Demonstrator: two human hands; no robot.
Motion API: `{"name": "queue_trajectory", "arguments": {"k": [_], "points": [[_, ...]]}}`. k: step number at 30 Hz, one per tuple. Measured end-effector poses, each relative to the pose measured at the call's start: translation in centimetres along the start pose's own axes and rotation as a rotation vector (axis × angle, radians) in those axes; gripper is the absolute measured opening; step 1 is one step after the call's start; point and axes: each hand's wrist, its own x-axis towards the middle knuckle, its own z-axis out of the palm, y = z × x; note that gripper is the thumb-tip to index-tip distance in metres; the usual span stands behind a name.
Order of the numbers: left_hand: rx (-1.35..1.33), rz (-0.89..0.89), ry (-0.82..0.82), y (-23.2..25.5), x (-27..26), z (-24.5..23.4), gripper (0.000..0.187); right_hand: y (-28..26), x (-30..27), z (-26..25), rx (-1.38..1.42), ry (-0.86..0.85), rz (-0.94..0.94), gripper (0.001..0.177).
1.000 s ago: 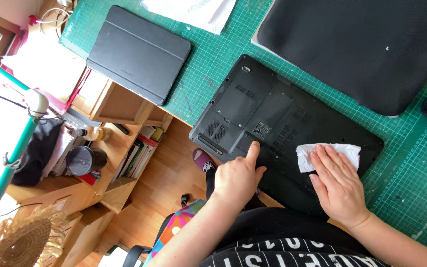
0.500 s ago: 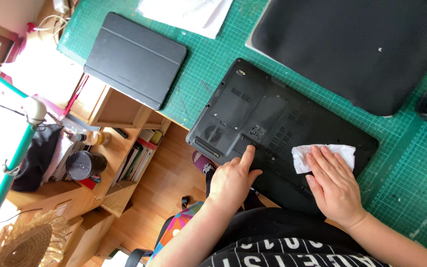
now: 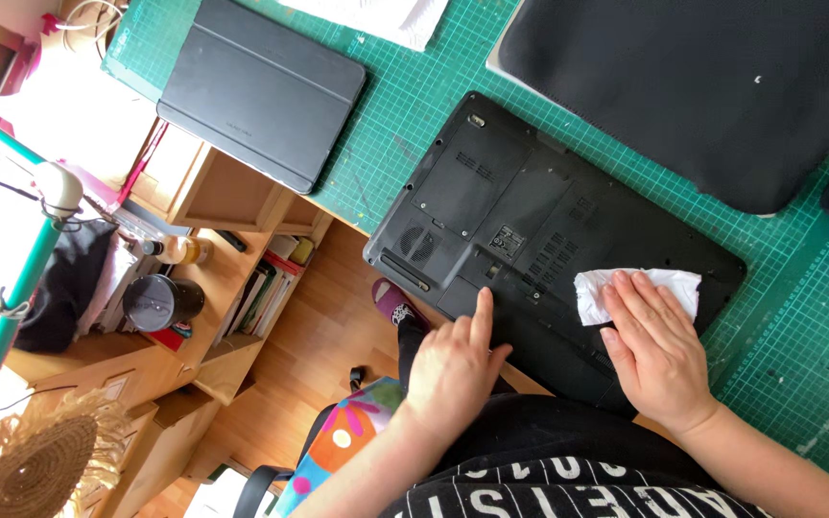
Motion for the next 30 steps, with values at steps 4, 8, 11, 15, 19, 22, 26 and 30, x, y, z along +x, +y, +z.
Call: {"name": "queue_trajectory", "arguments": {"k": [4,8,11,15,19,22,26,30], "points": [[0.135,-0.163,-0.464,1.7,0.1,-0.7,0.101,0.1,0.1,-0.2,-0.008,-0.003,-0.007,0.042],[0.137,-0.170,-0.499,2.6,0.7,-1.1,0.108,0.0,-0.2,0.0,-0.002,0.000,-0.010,0.043],[0.160,-0.169,-0.525,2.8,0.9,-1.2,0.111,0.2,-0.2,0.2,-0.028,-0.010,-0.022,0.042],[0.146,-0.171,-0.547,2.8,1.1,-1.4,0.111,0.3,-0.4,0.3,-0.019,-0.004,-0.015,0.042],[0.119,-0.198,-0.722,2.9,1.6,-1.9,0.109,0.3,-0.5,0.4,-0.018,-0.027,-0.010,0.043],[0.162,-0.156,-0.673,3.0,1.6,-1.9,0.111,0.3,-0.2,0.2,-0.050,-0.094,-0.045,0.050],[0.163,-0.173,-0.652,3.2,1.5,-1.4,0.114,0.0,1.9,0.5,-0.029,-0.243,-0.108,0.062],[0.150,-0.162,-0.556,3.2,1.5,-0.9,0.109,-2.3,6.1,2.9,0.101,-0.316,-0.257,0.062]]}}
